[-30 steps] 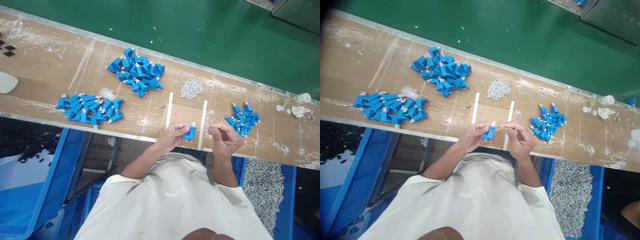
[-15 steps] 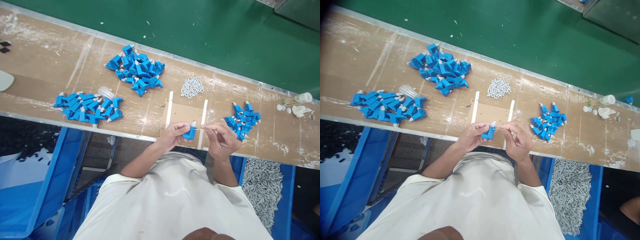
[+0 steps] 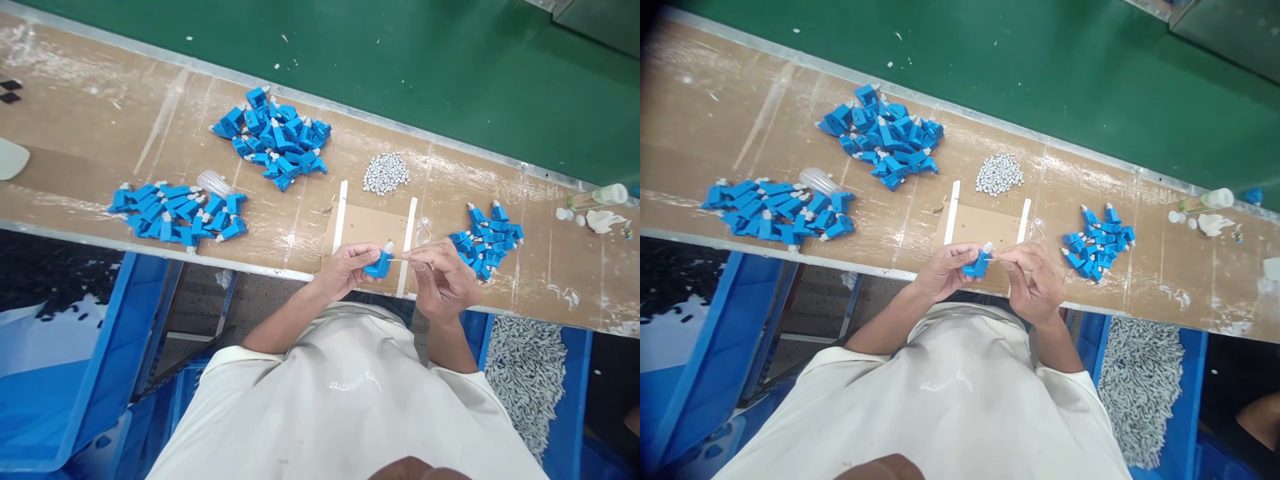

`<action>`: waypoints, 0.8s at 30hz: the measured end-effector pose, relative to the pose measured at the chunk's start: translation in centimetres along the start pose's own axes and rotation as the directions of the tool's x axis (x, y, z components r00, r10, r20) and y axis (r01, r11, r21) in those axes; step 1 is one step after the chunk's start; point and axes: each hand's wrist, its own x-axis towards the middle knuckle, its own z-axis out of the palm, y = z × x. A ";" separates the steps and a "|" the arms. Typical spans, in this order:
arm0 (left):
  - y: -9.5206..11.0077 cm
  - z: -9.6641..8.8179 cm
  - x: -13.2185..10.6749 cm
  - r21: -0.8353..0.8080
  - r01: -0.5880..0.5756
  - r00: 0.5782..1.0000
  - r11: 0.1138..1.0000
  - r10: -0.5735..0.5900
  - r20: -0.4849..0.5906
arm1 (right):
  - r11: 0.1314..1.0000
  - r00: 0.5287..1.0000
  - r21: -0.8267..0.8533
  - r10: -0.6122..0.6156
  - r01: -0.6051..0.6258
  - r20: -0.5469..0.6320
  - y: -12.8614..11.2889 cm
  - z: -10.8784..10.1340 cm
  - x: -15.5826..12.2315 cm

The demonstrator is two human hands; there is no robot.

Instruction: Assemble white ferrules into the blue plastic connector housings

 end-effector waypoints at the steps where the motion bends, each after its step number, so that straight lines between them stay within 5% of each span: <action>1: 0.0 -0.2 0.0 -0.003 0.009 1.000 1.000 -0.009 -0.003 | 0.999 0.999 0.031 0.033 -0.032 -0.035 0.0 0.0 0.0; 4: -0.1 -0.8 0.1 -0.026 0.033 0.999 0.999 -0.034 -0.013 | 0.979 0.975 0.124 0.178 -0.161 -0.136 0.2 -0.2 -0.2; 8: -0.3 -1.6 0.1 -0.082 0.036 0.998 0.996 -0.040 -0.040 | 0.945 0.945 0.064 0.325 -0.322 -0.045 1.3 0.0 -1.4; 16: 0.0 -2.6 0.0 -0.177 -0.040 0.992 0.983 0.018 -0.121 | 0.927 0.914 -0.115 0.373 -0.358 0.159 3.5 1.3 -2.4; 24: 0.4 -2.9 0.5 -0.217 -0.053 0.991 0.975 0.024 -0.133 | 0.906 0.872 -0.186 0.417 -0.380 0.255 4.4 0.0 -0.1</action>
